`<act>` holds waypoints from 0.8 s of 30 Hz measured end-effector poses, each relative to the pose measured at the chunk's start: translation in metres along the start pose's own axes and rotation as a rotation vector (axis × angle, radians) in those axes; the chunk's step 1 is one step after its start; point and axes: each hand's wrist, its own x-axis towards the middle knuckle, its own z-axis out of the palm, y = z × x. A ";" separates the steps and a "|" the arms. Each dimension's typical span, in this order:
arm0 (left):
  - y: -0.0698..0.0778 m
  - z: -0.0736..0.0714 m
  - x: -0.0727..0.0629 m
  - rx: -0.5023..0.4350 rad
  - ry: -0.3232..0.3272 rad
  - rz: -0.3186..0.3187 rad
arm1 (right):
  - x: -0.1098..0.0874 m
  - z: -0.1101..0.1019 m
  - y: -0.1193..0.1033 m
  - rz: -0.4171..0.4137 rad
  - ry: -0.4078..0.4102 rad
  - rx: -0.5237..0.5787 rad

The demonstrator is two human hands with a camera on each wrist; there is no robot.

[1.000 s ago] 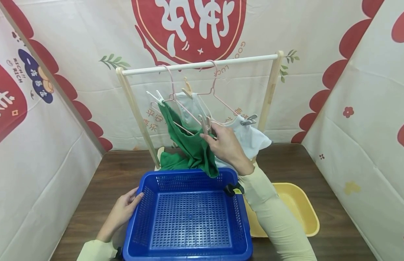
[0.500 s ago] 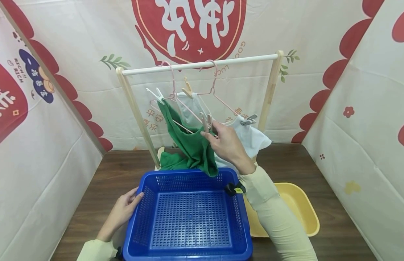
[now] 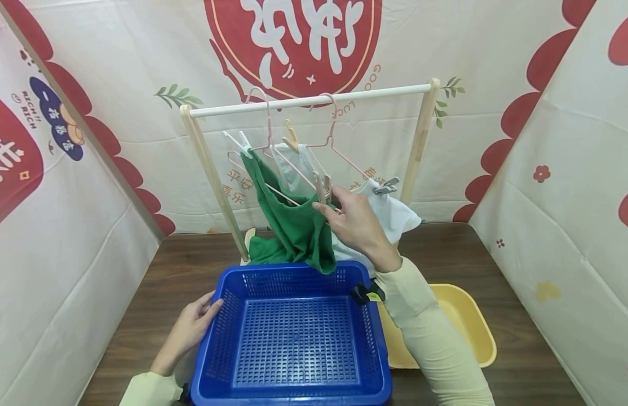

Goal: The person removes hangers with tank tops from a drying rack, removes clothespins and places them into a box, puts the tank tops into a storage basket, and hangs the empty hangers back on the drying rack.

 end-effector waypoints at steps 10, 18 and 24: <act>0.001 0.000 0.000 -0.010 -0.002 -0.006 | -0.003 -0.006 -0.004 0.019 -0.017 0.029; -0.001 0.000 0.001 -0.005 0.001 0.000 | -0.007 -0.011 -0.007 0.004 -0.016 0.018; -0.001 0.001 0.001 0.003 0.005 -0.003 | -0.013 -0.017 -0.011 -0.013 -0.011 0.015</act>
